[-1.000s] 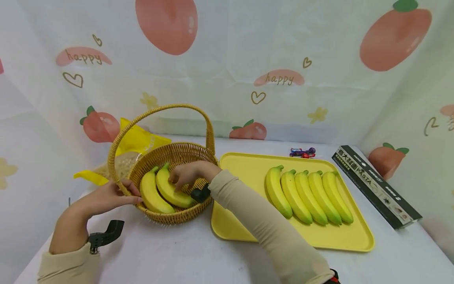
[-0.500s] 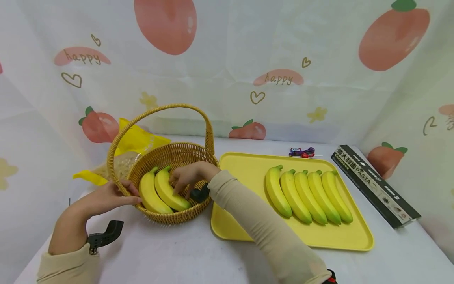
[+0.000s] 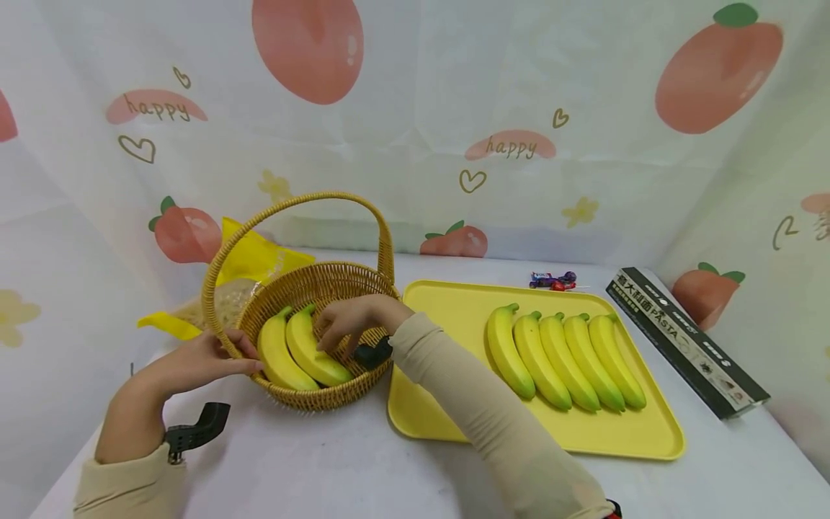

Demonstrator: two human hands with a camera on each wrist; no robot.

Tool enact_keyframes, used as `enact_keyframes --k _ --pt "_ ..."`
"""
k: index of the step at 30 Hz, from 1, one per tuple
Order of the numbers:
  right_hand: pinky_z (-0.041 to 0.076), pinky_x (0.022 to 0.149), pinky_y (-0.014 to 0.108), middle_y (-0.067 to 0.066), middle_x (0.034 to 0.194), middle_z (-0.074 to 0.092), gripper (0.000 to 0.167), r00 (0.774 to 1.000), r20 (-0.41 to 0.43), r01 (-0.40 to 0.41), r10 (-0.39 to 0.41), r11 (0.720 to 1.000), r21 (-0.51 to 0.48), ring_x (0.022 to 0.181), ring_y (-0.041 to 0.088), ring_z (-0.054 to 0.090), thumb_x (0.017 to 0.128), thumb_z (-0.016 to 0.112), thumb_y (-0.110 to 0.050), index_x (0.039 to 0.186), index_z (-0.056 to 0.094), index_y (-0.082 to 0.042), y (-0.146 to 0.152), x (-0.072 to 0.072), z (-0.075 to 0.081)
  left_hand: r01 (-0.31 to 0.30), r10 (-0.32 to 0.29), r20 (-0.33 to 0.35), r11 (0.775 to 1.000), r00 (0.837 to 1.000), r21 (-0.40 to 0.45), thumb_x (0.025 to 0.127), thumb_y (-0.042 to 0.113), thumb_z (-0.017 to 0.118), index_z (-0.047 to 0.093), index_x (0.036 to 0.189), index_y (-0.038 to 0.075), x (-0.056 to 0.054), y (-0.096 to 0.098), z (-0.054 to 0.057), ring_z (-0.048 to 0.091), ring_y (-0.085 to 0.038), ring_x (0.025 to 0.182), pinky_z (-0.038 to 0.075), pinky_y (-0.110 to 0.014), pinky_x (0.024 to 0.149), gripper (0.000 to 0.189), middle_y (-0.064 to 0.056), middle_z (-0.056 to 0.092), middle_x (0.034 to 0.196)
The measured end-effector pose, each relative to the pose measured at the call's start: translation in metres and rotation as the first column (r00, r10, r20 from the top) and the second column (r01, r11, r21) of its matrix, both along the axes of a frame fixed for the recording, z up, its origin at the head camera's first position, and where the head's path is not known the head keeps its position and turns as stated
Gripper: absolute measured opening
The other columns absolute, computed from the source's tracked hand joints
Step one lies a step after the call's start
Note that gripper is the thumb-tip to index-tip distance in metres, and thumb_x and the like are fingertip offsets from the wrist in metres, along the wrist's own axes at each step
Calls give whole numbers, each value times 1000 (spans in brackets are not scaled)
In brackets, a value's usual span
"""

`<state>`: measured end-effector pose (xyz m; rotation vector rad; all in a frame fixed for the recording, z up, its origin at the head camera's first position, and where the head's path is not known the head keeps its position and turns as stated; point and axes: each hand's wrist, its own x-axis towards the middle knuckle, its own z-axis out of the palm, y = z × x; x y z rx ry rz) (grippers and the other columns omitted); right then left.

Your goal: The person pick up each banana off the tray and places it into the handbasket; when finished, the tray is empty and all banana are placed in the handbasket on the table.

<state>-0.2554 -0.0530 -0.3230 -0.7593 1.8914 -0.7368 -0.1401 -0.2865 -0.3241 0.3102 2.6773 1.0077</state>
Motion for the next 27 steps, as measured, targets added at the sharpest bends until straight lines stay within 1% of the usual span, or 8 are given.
enact_keyframes --k 6,10,12,16,20,22,24,27 --pt "54 82 28 9 152 30 63 987 -160 -29 18 997 -71 130 17 44 93 57 -31 144 32 -3 15 7 18 9 -9 5 1000 1000 3 86 32 65 64 93 8 -2 0 2 53 -10 85 45 -33 76 25 -3 63 88" --pt "52 87 29 6 151 32 62 973 -231 -56 20 987 -153 123 16 52 92 57 -31 143 33 -5 31 17 27 20 -20 8 1000 1000 7 86 32 65 65 94 8 -2 0 2 54 -10 85 45 -33 76 25 -3 64 88" --pt "49 92 25 6 149 36 60 953 -302 -80 23 981 -179 122 15 53 92 57 -32 143 35 -7 40 22 30 21 -21 10 1000 1000 7 86 32 65 64 94 8 -2 0 2 54 -10 85 45 -33 76 25 -3 64 88" --pt "44 93 18 6 146 42 60 920 -392 -91 -7 969 -229 120 15 55 91 59 -31 143 37 -11 59 30 30 19 -19 14 1000 1000 18 87 31 65 64 94 7 -2 0 1 54 -9 84 46 -31 74 25 -4 64 88" --pt "46 93 19 3 145 43 61 912 -407 -66 -55 959 -276 119 15 56 89 63 -28 142 38 -13 74 38 28 12 -12 15 1000 1000 24 87 30 65 65 94 7 -1 -1 0 54 -7 84 47 -28 73 25 -4 64 88" --pt "46 95 23 2 145 43 61 905 -419 -56 -77 954 -295 120 16 55 88 65 -26 142 39 -13 82 41 27 13 -13 14 1000 1000 26 87 30 65 65 94 7 -1 -1 -1 54 -7 83 47 -27 73 24 -4 64 89" --pt "46 96 28 2 142 46 62 890 -444 -40 -105 952 -304 120 17 55 86 67 -26 141 41 -14 91 44 24 16 -16 13 999 1000 28 87 30 64 65 95 7 -1 -2 -2 54 -6 83 47 -27 73 24 -4 64 89" --pt "45 99 35 4 138 50 63 877 -451 4 -163 942 -334 119 19 54 84 69 -24 140 42 -14 107 48 18 21 -21 12 999 1000 27 87 30 64 65 94 7 -1 -2 -3 54 -6 83 46 -27 72 23 -3 64 89"
